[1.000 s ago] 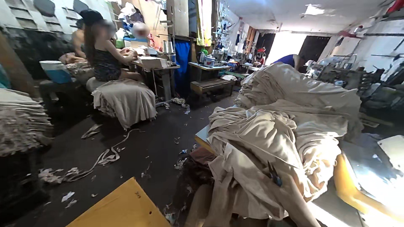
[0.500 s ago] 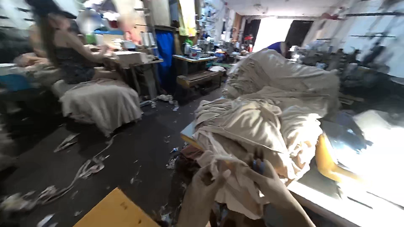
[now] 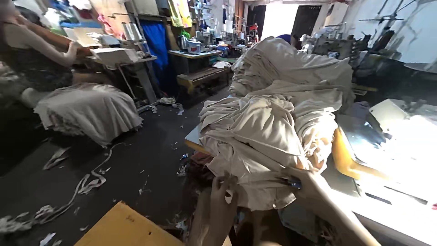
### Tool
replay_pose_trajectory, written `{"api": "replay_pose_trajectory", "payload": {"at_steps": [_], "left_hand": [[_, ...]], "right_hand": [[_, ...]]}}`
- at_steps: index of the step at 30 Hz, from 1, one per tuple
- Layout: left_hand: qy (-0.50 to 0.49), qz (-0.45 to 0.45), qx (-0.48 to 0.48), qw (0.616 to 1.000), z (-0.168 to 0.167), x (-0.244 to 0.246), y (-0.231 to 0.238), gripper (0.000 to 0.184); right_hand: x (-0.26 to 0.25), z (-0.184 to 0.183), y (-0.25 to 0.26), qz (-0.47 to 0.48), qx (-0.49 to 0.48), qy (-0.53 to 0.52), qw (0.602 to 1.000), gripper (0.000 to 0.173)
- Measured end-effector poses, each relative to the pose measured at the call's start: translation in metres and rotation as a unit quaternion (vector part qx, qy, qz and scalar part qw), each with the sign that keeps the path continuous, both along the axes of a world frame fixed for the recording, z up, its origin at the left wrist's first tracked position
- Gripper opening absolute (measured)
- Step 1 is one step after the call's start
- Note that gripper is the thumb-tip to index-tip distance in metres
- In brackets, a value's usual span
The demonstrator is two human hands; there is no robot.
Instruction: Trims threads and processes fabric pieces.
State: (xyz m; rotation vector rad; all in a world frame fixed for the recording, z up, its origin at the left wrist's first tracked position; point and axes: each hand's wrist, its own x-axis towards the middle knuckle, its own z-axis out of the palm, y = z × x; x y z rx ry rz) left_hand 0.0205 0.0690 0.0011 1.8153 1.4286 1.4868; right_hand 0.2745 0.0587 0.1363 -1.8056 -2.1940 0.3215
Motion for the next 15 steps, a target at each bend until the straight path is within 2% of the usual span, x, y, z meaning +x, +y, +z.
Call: {"api": "replay_pose_trajectory", "payload": {"at_steps": [2, 5, 8, 9, 12, 15], "left_hand": [[0.013, -0.003, -0.002, 1.0, 0.016, -0.014, -0.005, 0.03], [-0.03, 0.003, 0.0, 1.0, 0.058, -0.022, -0.005, 0.024], [-0.103, -0.031, -0.035, 0.994, 0.083, -0.011, 0.011, 0.029], [-0.11, -0.036, -0.051, 0.992, 0.085, -0.006, 0.02, 0.03], [-0.105, -0.03, -0.09, 0.99, 0.082, 0.01, 0.042, 0.025], [-0.156, -0.024, -0.134, 0.978, 0.087, 0.014, 0.048, 0.016]], "right_hand": [[0.011, 0.016, 0.003, 0.048, -0.081, 0.042, 0.995, 0.03], [0.002, 0.034, 0.004, 0.092, -0.032, 0.163, 0.982, 0.04], [-0.033, 0.05, 0.011, 0.153, -0.021, 0.308, 0.939, 0.025], [-0.047, 0.047, 0.018, 0.163, -0.03, 0.366, 0.916, 0.023], [-0.075, 0.025, 0.044, 0.126, -0.099, 0.502, 0.85, 0.031], [-0.076, 0.002, 0.066, 0.075, -0.074, 0.502, 0.858, 0.033]]}}
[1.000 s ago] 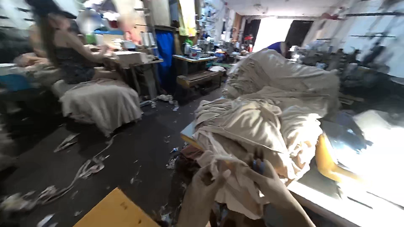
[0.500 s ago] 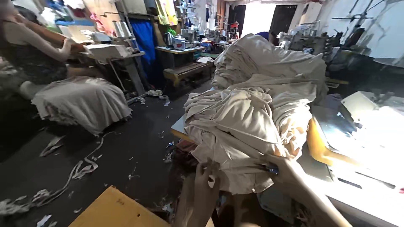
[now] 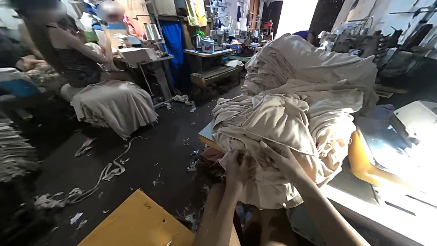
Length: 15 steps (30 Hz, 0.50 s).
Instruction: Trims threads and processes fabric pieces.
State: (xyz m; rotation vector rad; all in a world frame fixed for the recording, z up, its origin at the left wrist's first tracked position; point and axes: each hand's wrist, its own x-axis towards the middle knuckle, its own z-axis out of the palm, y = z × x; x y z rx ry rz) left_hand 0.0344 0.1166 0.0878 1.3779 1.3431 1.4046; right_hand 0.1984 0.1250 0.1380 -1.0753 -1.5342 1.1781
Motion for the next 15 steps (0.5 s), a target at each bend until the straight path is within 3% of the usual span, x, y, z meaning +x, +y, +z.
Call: {"api": "replay_pose_trajectory", "payload": {"at_steps": [3, 5, 9, 15], "left_hand": [[-0.161, -0.043, -0.056, 0.984, -0.002, -0.011, 0.0, 0.018], [-0.207, -0.044, -0.075, 0.974, -0.001, -0.013, -0.004, 0.02], [-0.183, -0.022, -0.066, 0.981, 0.004, -0.011, -0.009, 0.016], [-0.135, -0.01, -0.046, 0.99, 0.002, -0.008, -0.011, 0.013]], "right_hand": [[0.004, -0.013, 0.004, -0.025, 0.111, -0.111, 0.987, 0.024], [0.002, -0.02, 0.0, -0.06, 0.175, -0.242, 0.953, 0.017], [-0.012, -0.023, -0.006, -0.128, 0.246, -0.38, 0.883, 0.022], [-0.028, -0.02, -0.003, -0.146, 0.284, -0.437, 0.841, 0.025]]}}
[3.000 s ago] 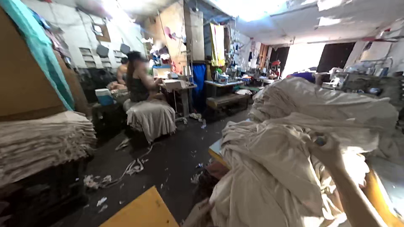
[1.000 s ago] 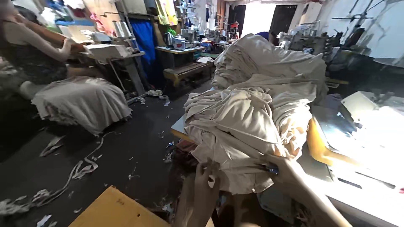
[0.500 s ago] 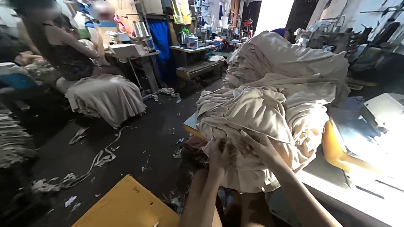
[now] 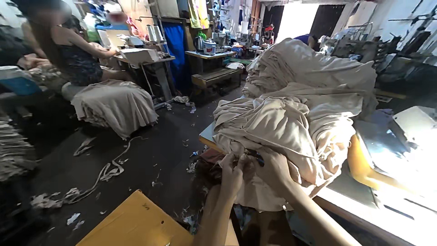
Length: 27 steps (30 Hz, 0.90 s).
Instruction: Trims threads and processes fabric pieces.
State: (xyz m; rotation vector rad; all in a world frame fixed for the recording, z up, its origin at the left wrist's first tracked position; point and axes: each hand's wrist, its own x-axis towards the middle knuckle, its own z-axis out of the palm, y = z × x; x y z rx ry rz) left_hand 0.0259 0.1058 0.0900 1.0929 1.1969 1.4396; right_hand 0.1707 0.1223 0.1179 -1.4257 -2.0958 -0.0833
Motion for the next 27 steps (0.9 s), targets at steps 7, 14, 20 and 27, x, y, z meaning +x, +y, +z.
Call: {"api": "replay_pose_trajectory", "payload": {"at_steps": [7, 14, 20, 27], "left_hand": [[0.26, -0.138, 0.006, 0.956, 0.009, -0.033, -0.009, 0.023], [0.338, -0.091, 0.058, 0.935, 0.036, -0.024, -0.024, 0.029], [0.376, -0.022, 0.133, 0.917, -0.006, 0.014, -0.025, 0.014], [0.24, -0.138, 0.056, 0.959, -0.008, -0.017, -0.02, 0.021]], "right_hand": [[0.005, 0.008, 0.0, -0.002, -0.035, 0.076, 0.997, 0.02], [0.035, 0.02, -0.007, 0.137, -0.196, 0.396, 0.886, 0.028], [0.054, 0.004, -0.007, 0.164, -0.204, 0.362, 0.895, 0.027], [0.072, -0.014, -0.02, 0.149, -0.128, 0.121, 0.973, 0.027]]}}
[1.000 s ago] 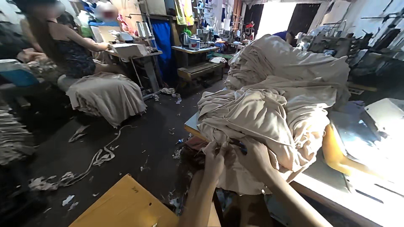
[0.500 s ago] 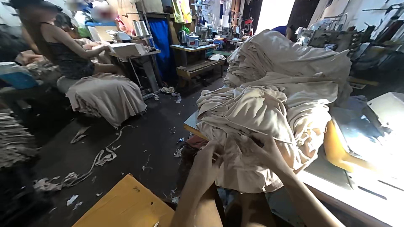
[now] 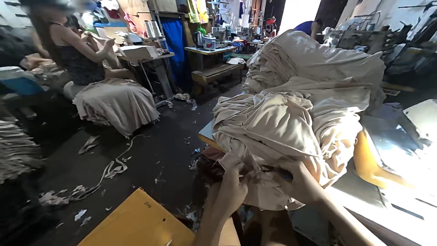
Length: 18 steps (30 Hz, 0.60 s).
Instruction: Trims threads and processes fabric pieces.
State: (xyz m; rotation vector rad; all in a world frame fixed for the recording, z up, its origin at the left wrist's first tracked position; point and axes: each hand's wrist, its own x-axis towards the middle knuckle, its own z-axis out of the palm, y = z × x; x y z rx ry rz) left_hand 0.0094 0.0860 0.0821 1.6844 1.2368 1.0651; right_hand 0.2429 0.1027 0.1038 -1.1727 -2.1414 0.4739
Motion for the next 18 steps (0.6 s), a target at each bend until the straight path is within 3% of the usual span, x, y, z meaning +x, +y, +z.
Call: {"api": "replay_pose_trajectory", "payload": {"at_steps": [4, 12, 14, 18], "left_hand": [[-0.002, -0.021, -0.029, 0.999, 0.003, -0.004, 0.002, 0.024], [-0.046, -0.002, -0.043, 0.998, -0.002, -0.005, 0.0, 0.022], [-0.027, -0.003, -0.056, 0.998, -0.003, -0.011, -0.001, 0.023], [0.019, 0.0, -0.04, 0.999, -0.011, -0.005, -0.005, 0.031]], "right_hand": [[-0.004, 0.0, -0.006, -0.009, 0.051, -0.108, 0.993, 0.033], [-0.024, -0.01, 0.005, -0.006, 0.192, -0.151, 0.97, 0.033], [-0.021, -0.011, 0.009, -0.001, 0.158, -0.109, 0.981, 0.03], [-0.015, 0.009, 0.012, 0.023, -0.018, 0.045, 0.999, 0.025]]}}
